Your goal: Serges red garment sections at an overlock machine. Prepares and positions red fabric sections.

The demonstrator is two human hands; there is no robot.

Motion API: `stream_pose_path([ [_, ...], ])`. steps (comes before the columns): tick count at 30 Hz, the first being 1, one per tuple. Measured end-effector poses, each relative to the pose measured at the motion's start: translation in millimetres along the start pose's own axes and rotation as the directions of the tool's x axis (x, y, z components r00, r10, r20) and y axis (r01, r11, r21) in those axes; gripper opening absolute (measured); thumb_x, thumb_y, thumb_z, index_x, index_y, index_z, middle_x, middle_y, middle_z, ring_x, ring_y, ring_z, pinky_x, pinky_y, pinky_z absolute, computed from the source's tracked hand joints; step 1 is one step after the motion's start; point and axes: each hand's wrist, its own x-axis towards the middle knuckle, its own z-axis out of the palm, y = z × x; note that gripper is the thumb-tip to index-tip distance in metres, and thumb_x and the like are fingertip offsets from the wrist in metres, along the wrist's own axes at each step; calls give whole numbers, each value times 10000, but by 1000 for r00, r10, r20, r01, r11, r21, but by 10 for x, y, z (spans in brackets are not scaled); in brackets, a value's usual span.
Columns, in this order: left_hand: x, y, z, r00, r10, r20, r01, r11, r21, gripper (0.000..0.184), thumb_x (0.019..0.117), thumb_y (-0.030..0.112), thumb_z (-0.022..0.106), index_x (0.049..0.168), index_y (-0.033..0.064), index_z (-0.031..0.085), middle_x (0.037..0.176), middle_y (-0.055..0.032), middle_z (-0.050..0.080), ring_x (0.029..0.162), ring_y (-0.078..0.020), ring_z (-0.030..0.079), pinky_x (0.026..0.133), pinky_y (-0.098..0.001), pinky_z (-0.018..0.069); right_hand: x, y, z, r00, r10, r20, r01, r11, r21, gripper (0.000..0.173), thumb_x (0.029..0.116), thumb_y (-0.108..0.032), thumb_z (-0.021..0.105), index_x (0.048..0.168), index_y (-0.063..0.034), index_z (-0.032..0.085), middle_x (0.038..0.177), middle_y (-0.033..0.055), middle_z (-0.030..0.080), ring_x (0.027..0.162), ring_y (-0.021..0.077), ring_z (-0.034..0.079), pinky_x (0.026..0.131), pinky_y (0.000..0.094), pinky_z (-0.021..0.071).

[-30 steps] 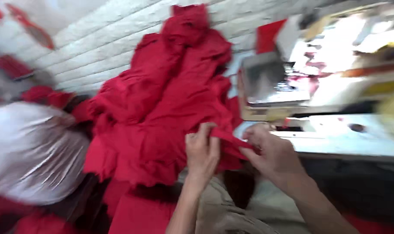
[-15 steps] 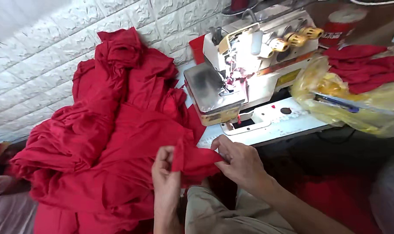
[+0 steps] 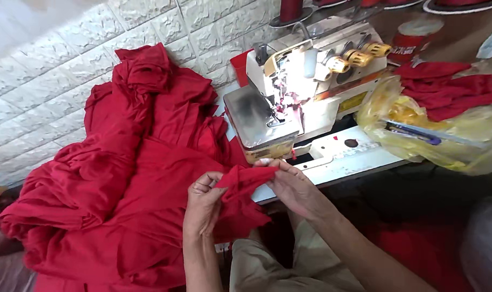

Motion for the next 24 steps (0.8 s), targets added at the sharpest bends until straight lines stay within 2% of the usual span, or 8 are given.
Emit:
stream_pose_path([
  [3, 9, 22, -47, 987, 99, 125, -124, 970, 208, 302, 909, 132, 709, 609, 145, 674, 637, 94, 616, 639, 23, 576, 626, -168, 483, 31, -69, -19, 997, -75, -10, 65, 919, -390, 274, 1029, -237, 535, 924, -105, 752, 1173, 5, 696, 1159, 96, 614, 1011, 291, 506],
  [5, -14, 1, -97, 965, 147, 217, -243, 813, 529, 406, 964, 224, 678, 575, 130, 611, 624, 99, 557, 728, 4, 542, 754, -213, 417, 34, -86, -85, 981, -193, 19, 128, 573, -809, 332, 1004, -304, 602, 746, -130, 717, 1099, -9, 699, 1130, 115, 587, 996, 345, 445],
  [8, -88, -236, -113, 963, 147, 228, -265, 335, 904, 243, 1000, 301, 635, 947, 126, 795, 665, 59, 621, 765, -101, 572, 972, -455, 348, -17, 6, -208, 966, -241, 98, 100, -3, -995, 468, 960, -445, 643, 633, -110, 646, 1017, 91, 698, 1042, 283, 601, 909, 560, 365],
  [10, -123, -468, -148, 941, 235, 244, -273, 100, 957, 252, 1014, 283, 596, 1038, 89, 755, 669, 6, 633, 755, -178, 613, 970, -501, 384, -77, 46, -214, 969, -223, 103, 71, -145, -987, 449, 951, -437, 644, 650, -104, 646, 1005, 118, 707, 1043, 320, 618, 903, 570, 375],
  [15, -195, -586, -165, 874, 416, 252, -313, 83, 946, 231, 954, 224, 675, 1072, 26, 685, 942, -67, 710, 998, -254, 644, 984, -477, 443, -104, 46, -192, 966, -241, 95, 58, -156, -986, 369, 925, -389, 684, 710, -91, 665, 962, 130, 694, 1067, 343, 615, 886, 563, 387],
  [17, -211, -623, -142, 805, 523, 281, -347, 30, 938, 226, 900, 191, 740, 1022, 14, 672, 1054, -142, 691, 1049, -305, 626, 955, -435, 479, -119, 61, -136, 954, -280, 105, 62, -160, -985, 232, 904, -287, 730, 905, -57, 700, 1088, 161, 708, 1124, 373, 635, 904, 591, 437],
  [21, -286, -639, -35, 751, 599, 279, -406, 85, 910, 147, 910, 88, 726, 924, -40, 655, 885, -154, 664, 709, -144, 633, 659, -206, 541, -224, 140, 65, 899, -407, 162, 204, 61, -977, 152, 958, -122, 653, 1038, 4, 682, 1083, 152, 693, 937, 193, 677, 803, 289, 576],
  [24, -389, -633, -8, 816, 514, 265, -411, 193, 891, 331, 962, 282, 694, 892, -41, 664, 853, -138, 669, 700, -137, 651, 638, -240, 564, -281, 166, 130, 969, -233, 86, 150, 272, -951, 192, 1008, -175, 603, 1091, -11, 659, 921, 79, 713, 769, 93, 681, 722, 231, 580],
])
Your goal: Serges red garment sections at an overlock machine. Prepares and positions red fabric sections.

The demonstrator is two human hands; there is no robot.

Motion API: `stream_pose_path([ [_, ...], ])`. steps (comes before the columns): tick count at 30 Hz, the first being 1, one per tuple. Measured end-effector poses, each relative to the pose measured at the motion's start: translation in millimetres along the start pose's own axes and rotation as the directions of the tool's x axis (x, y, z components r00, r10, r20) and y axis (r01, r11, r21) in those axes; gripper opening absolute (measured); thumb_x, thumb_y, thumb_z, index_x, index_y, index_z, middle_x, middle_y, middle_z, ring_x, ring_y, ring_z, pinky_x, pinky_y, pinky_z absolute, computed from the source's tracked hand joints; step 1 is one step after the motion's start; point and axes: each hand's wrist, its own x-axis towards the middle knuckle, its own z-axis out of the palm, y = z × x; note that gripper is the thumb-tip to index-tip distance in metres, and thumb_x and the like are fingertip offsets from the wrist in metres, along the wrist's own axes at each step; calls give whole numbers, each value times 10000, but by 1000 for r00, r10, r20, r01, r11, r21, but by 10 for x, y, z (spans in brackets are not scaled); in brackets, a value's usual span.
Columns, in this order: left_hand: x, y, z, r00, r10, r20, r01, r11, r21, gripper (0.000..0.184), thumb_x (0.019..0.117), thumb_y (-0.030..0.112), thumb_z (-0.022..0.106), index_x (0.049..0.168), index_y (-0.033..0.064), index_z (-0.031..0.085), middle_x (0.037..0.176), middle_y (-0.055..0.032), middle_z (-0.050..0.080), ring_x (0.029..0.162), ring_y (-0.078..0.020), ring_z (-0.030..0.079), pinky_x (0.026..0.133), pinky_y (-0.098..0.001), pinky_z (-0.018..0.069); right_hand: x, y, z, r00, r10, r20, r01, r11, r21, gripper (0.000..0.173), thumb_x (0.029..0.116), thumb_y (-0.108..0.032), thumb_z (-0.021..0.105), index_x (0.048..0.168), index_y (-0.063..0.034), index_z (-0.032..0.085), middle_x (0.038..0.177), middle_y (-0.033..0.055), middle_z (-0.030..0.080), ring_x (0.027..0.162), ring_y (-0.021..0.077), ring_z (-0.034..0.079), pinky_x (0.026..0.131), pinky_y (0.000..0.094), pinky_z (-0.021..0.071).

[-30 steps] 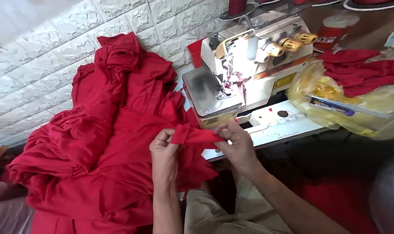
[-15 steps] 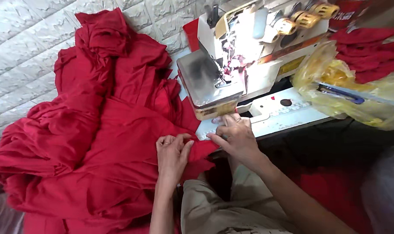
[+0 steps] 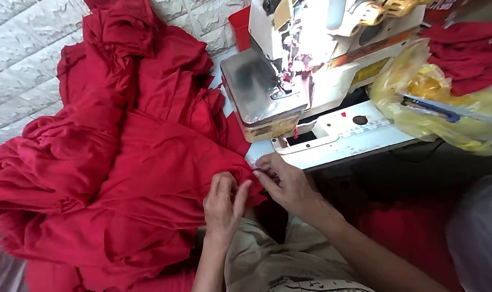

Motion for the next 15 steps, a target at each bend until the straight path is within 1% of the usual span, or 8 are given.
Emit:
stream_pose_path([
  [2, -16, 64, -48, 993, -29, 112, 20, 997, 75, 434, 921, 445, 716, 886, 13, 688, 933, -125, 692, 826, -205, 677, 695, -325, 571, 12, 30, 5, 997, 65, 50, -66, 998, 17, 197, 1015, -186, 585, 1123, -36, 655, 907, 55, 709, 750, 78, 676, 714, 229, 581],
  [4, 19, 128, -117, 974, -53, 219, 19, 988, 154, 297, 937, 327, 713, 883, 35, 722, 987, -115, 725, 916, -250, 705, 767, -369, 587, 18, 40, -2, 995, 78, 57, -80, 996, 26, 193, 1017, -183, 578, 1128, -43, 651, 909, 44, 697, 753, 59, 671, 713, 212, 580],
  [7, 216, 126, -335, 942, -130, 309, 82, 983, 162, 189, 990, 168, 641, 928, 23, 744, 917, -81, 743, 798, -181, 733, 728, -349, 613, 13, 45, 11, 996, 74, 44, -76, 996, 38, 184, 1015, -183, 580, 1119, -48, 649, 906, 37, 693, 750, 47, 665, 706, 202, 576],
  [9, 363, 81, -419, 961, -107, 257, 43, 968, 246, 185, 986, 156, 644, 921, 7, 731, 913, -107, 727, 732, -222, 712, 655, -400, 594, 10, 40, 16, 996, 77, 41, -79, 996, 50, 184, 1014, -184, 579, 1118, -48, 648, 896, 36, 691, 750, 47, 663, 706, 201, 572],
  [10, 431, 63, -433, 974, -84, 210, 16, 953, 303, 185, 987, 161, 646, 961, -4, 725, 996, -138, 724, 796, -266, 715, 689, -438, 590, 10, 38, 11, 996, 81, 44, -84, 994, 63, 186, 1014, -183, 580, 1121, -46, 648, 898, 38, 694, 755, 46, 666, 711, 200, 574],
  [12, 553, 102, -453, 990, -80, 119, 36, 941, 338, 262, 1003, 155, 626, 1159, -48, 684, 1256, -215, 665, 1079, -363, 679, 898, -505, 553, 18, 23, -11, 993, 103, 65, -108, 991, 84, 193, 1018, -189, 580, 1134, -50, 645, 918, 34, 707, 779, 40, 676, 733, 197, 574],
  [13, 583, 158, -434, 998, -67, 21, 57, 951, 305, 259, 993, 139, 641, 1162, -55, 663, 1201, -219, 658, 1027, -337, 669, 856, -465, 554, 21, 20, -21, 991, 111, 69, -118, 988, 96, 193, 1020, -191, 581, 1136, -50, 645, 924, 33, 710, 787, 39, 677, 741, 194, 572],
  [15, 546, 290, -345, 991, -55, -123, 76, 983, 168, 178, 997, 136, 632, 1049, -34, 629, 863, -106, 651, 692, -134, 628, 614, -271, 536, 19, 29, -30, 992, 113, 56, -119, 985, 126, 182, 1018, -183, 584, 1123, -48, 647, 930, 35, 711, 793, 37, 676, 745, 191, 569],
])
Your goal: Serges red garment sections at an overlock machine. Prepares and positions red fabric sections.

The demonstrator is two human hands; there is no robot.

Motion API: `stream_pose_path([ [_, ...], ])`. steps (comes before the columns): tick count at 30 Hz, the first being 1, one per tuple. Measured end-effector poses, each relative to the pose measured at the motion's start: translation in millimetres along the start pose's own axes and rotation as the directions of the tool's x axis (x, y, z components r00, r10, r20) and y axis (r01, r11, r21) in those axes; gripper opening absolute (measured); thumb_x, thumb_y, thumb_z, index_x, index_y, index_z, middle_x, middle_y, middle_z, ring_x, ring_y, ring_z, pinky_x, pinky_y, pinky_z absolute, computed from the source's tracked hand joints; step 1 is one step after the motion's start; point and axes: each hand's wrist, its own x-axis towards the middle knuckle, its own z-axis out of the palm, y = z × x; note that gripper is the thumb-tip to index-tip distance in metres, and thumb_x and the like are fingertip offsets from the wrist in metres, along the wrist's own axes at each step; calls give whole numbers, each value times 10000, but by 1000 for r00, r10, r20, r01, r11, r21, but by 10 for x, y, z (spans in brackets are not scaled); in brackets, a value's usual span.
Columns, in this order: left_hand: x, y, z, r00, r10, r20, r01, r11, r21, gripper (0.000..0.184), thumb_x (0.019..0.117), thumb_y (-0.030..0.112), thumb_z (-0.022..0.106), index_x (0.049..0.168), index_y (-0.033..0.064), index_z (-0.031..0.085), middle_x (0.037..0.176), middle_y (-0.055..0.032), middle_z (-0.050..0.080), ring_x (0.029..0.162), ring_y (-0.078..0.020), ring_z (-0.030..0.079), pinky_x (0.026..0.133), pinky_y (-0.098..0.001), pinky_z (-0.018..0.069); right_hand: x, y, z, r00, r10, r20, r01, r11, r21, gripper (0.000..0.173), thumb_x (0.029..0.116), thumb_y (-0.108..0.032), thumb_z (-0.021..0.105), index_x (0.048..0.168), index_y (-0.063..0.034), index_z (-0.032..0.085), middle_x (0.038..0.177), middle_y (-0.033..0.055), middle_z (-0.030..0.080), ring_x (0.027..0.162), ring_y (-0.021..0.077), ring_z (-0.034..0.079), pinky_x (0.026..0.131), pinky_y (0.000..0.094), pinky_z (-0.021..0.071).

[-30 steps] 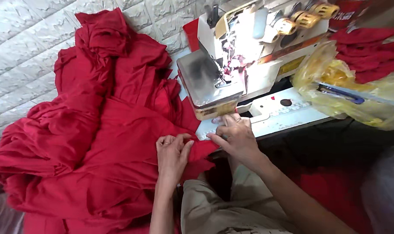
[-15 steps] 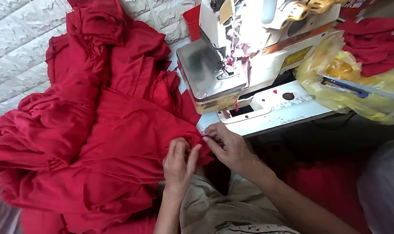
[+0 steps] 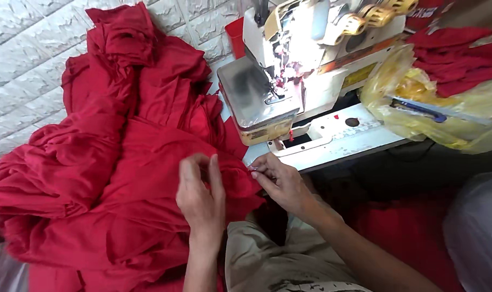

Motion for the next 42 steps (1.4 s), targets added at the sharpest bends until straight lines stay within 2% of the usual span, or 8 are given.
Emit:
stream_pose_path([
  [2, -153, 85, 93, 991, -23, 131, 47, 981, -187, 176, 989, 149, 643, 1003, -26, 629, 743, -47, 651, 611, -66, 623, 574, -225, 550, 4, 11, -15, 1000, -10, -10, 10, 1000, 21, 171, 1008, -166, 602, 1116, -42, 649, 951, 37, 713, 800, 37, 682, 748, 191, 579],
  [6, -361, -121, 352, 872, -6, 490, 57, 994, -89, 376, 891, 288, 759, 1135, 7, 705, 958, -135, 688, 869, -283, 660, 785, -460, 552, 69, -45, -67, 994, 101, 47, -102, 995, 17, 207, 1005, -161, 616, 1152, -19, 644, 951, 77, 709, 780, 112, 682, 730, 289, 585],
  [13, -151, 32, 73, 904, 170, 393, -63, 960, -271, 314, 988, 187, 641, 1176, -63, 667, 1038, -180, 681, 888, -148, 661, 768, -252, 554, 85, 43, -639, 943, -140, -302, 107, 986, -126, 178, 1003, -132, 620, 1023, 11, 724, 945, 88, 740, 851, 118, 711, 791, 284, 595],
  [18, -193, 44, -10, 861, 246, 446, -60, 919, -390, 211, 999, 131, 619, 994, -52, 725, 905, -143, 718, 849, -126, 673, 818, -252, 544, 169, 226, -1787, 826, 12, -564, -270, 886, -376, 222, 1032, -191, 581, 1163, -30, 661, 1017, 121, 711, 826, 199, 692, 713, 392, 576],
  [23, -270, 1, -3, 840, 264, 474, -68, 918, -390, 203, 1000, 121, 621, 959, -34, 745, 898, -136, 740, 858, -142, 695, 833, -282, 544, 527, 282, -2658, 692, 148, -706, -585, 687, -430, 234, 1004, -85, 543, 1172, -23, 693, 1156, 207, 696, 1084, 391, 667, 925, 625, 499],
  [31, -360, -73, -125, 843, 223, 489, -57, 942, -330, 198, 998, 113, 622, 970, -34, 751, 901, -143, 748, 852, -187, 709, 824, -330, 555, 1226, 804, -3084, 751, 288, -594, -660, 304, -688, 264, 914, -165, 729, 1124, -7, 737, 1299, 270, 625, 1321, 481, 489, 1092, 725, 270],
  [38, -406, -121, -166, 859, 175, 482, -18, 950, -313, 194, 990, 124, 630, 974, -21, 758, 895, -125, 753, 845, -186, 718, 818, -353, 563, 1277, 496, -3052, 722, 151, -675, -601, 621, -504, 374, 1055, -261, 470, 1181, 21, 682, 1155, 286, 680, 1149, 486, 618, 991, 724, 373],
  [42, -400, 26, -102, 859, 173, 482, 67, 895, -441, 210, 1007, 140, 616, 1027, -19, 751, 908, -103, 748, 845, -127, 706, 833, -289, 567, 992, -63, -2833, 803, 32, -595, -374, 804, -462, 406, 1100, -298, 426, 1162, 52, 624, 974, 209, 664, 829, 296, 669, 783, 509, 554],
])
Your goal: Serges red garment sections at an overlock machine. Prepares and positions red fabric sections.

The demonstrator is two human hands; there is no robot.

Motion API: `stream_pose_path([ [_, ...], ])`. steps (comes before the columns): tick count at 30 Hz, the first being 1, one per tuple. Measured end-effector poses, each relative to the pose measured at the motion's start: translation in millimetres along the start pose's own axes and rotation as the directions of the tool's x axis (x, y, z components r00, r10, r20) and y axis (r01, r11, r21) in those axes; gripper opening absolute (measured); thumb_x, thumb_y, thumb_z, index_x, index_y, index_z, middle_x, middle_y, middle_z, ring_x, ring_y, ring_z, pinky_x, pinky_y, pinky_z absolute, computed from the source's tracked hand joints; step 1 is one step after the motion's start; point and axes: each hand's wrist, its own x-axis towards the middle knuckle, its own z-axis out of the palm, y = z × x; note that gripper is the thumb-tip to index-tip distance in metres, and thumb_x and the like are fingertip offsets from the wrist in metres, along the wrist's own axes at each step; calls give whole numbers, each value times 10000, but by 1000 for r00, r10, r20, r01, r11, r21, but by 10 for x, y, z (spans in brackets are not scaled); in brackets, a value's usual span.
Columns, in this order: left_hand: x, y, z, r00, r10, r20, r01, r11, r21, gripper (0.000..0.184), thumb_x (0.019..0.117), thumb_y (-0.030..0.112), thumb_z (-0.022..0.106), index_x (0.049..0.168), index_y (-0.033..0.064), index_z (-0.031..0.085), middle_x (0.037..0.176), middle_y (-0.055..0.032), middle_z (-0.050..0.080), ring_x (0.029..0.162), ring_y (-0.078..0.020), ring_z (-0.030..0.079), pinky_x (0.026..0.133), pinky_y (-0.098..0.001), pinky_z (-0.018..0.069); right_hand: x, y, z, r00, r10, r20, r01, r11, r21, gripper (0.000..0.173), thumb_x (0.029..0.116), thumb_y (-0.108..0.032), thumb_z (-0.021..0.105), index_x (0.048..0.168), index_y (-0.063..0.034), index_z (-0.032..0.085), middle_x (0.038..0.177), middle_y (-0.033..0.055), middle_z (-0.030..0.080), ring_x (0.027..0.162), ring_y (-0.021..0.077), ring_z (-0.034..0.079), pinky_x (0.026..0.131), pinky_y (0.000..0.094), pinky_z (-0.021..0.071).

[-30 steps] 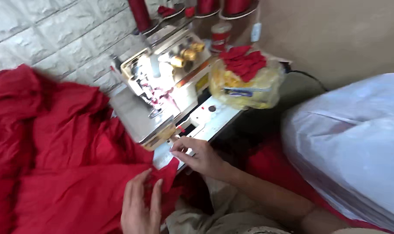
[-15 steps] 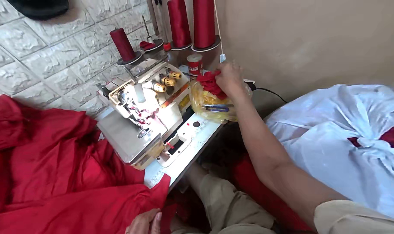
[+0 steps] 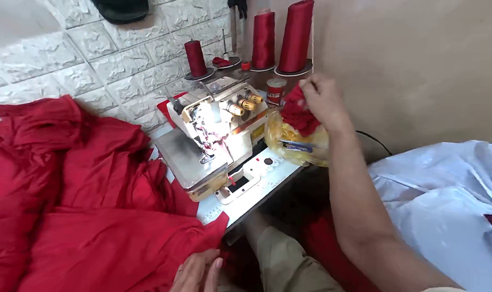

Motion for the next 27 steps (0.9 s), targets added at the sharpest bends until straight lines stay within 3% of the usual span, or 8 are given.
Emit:
stream_pose_path([
  [3, 34, 75, 218, 1000, 3, -8, -5, 970, -243, 225, 1015, 167, 624, 1096, -16, 725, 981, -74, 737, 872, -62, 696, 812, -221, 585, -507, -347, -154, 971, -181, 157, 127, 945, 301, 269, 1077, -283, 494, 1042, -62, 644, 743, -33, 614, 572, 29, 555, 534, 216, 498],
  [7, 178, 153, 452, 988, 17, -155, -70, 938, -341, 376, 1030, 282, 610, 1265, -10, 637, 1240, -130, 673, 1151, -135, 628, 950, -279, 532, -1181, -701, 62, 802, -425, 419, 83, 775, 627, 146, 1039, -191, 562, 985, -127, 682, 774, -85, 668, 583, 0, 609, 498, 162, 534],
  [11, 305, 151, 413, 972, -171, -160, 66, 855, -514, 602, 1104, 430, 357, 1418, -75, 450, 1376, -135, 595, 1264, -136, 564, 1051, -339, 482, -1572, -799, 476, 597, -627, 501, 52, 653, 756, 177, 1032, -200, 601, 1009, -77, 724, 844, -89, 696, 692, -60, 621, 611, 109, 538],
  [13, 312, 58, 344, 981, -173, -84, 86, 784, -615, 546, 1100, 399, 401, 1385, -56, 494, 1280, -85, 653, 1177, -100, 607, 1018, -309, 500, -1662, -834, 631, 531, -692, 490, 96, 624, 776, 212, 1038, -193, 594, 1018, -38, 737, 867, -71, 709, 750, -84, 617, 682, 88, 526],
  [17, 259, 12, 263, 956, -229, -181, 82, 806, -587, 125, 979, 73, 644, 1043, -16, 705, 974, -31, 713, 855, -57, 679, 783, -238, 587, -1742, -841, 794, 499, -692, 523, 109, 648, 753, 200, 987, -231, 671, 1033, -46, 734, 904, -47, 726, 827, -63, 647, 757, 107, 541],
  [20, 210, 11, 252, 915, -267, -301, 36, 800, -599, 95, 987, 38, 625, 1022, -20, 692, 928, -21, 714, 793, -53, 671, 718, -225, 581, -1782, -817, 851, 517, -643, 565, 76, 692, 718, 195, 985, -227, 668, 1048, -56, 737, 946, -36, 722, 842, -38, 644, 753, 123, 540],
  [23, 191, -7, 279, 895, -332, -297, 65, 757, -651, 91, 997, 22, 601, 1016, -30, 672, 873, -31, 705, 718, -70, 674, 648, -230, 592, -1873, -874, 893, 606, -583, 541, -159, 578, 800, 182, 980, -148, 669, 1150, -87, 689, 845, -62, 697, 731, -12, 649, 685, 150, 564],
  [27, 153, -37, 357, 932, -344, -113, 160, 671, -724, 107, 1008, 53, 594, 1056, -20, 655, 821, 6, 683, 643, -41, 640, 567, -205, 561, -1893, -887, 912, 495, -742, 452, -262, 369, 892, 238, 1052, -112, 518, 1193, -73, 706, 1000, -65, 737, 851, -39, 657, 752, 140, 554],
])
